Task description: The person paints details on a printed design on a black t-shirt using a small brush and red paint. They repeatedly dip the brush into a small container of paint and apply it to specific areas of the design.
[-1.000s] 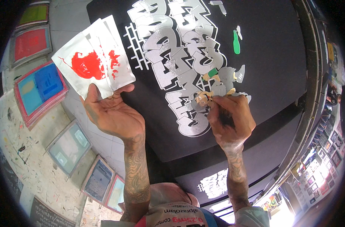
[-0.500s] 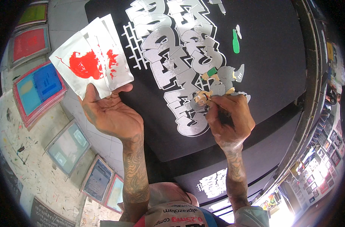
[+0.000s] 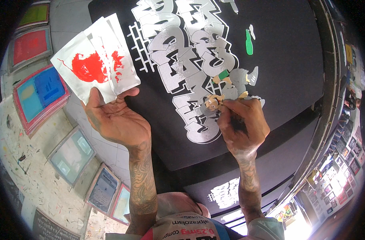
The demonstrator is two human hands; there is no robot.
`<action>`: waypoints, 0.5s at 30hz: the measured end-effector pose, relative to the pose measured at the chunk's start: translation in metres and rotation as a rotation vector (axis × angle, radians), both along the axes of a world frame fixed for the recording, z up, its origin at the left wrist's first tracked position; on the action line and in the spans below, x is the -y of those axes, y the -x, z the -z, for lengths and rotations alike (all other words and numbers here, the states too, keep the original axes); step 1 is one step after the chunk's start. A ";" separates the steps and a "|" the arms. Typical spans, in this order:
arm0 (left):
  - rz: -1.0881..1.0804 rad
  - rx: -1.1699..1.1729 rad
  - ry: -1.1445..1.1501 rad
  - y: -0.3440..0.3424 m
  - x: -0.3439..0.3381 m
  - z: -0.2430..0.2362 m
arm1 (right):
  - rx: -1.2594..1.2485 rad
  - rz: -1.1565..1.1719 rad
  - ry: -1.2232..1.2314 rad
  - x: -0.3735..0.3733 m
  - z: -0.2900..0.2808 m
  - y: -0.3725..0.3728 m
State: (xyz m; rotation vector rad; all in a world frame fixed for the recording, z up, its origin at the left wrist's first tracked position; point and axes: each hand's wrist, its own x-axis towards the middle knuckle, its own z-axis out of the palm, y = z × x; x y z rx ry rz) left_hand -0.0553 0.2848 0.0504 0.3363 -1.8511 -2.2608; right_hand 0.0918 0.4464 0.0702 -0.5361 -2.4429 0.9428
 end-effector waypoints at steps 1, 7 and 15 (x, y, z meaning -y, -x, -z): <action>-0.007 0.002 0.001 0.000 0.000 0.000 | 0.004 -0.002 0.000 0.000 0.000 0.000; 0.003 -0.007 0.011 0.000 0.000 -0.001 | -0.002 0.005 0.001 0.000 -0.001 0.001; -0.031 0.046 -0.019 0.000 -0.004 -0.003 | -0.005 0.010 0.016 -0.001 0.001 0.000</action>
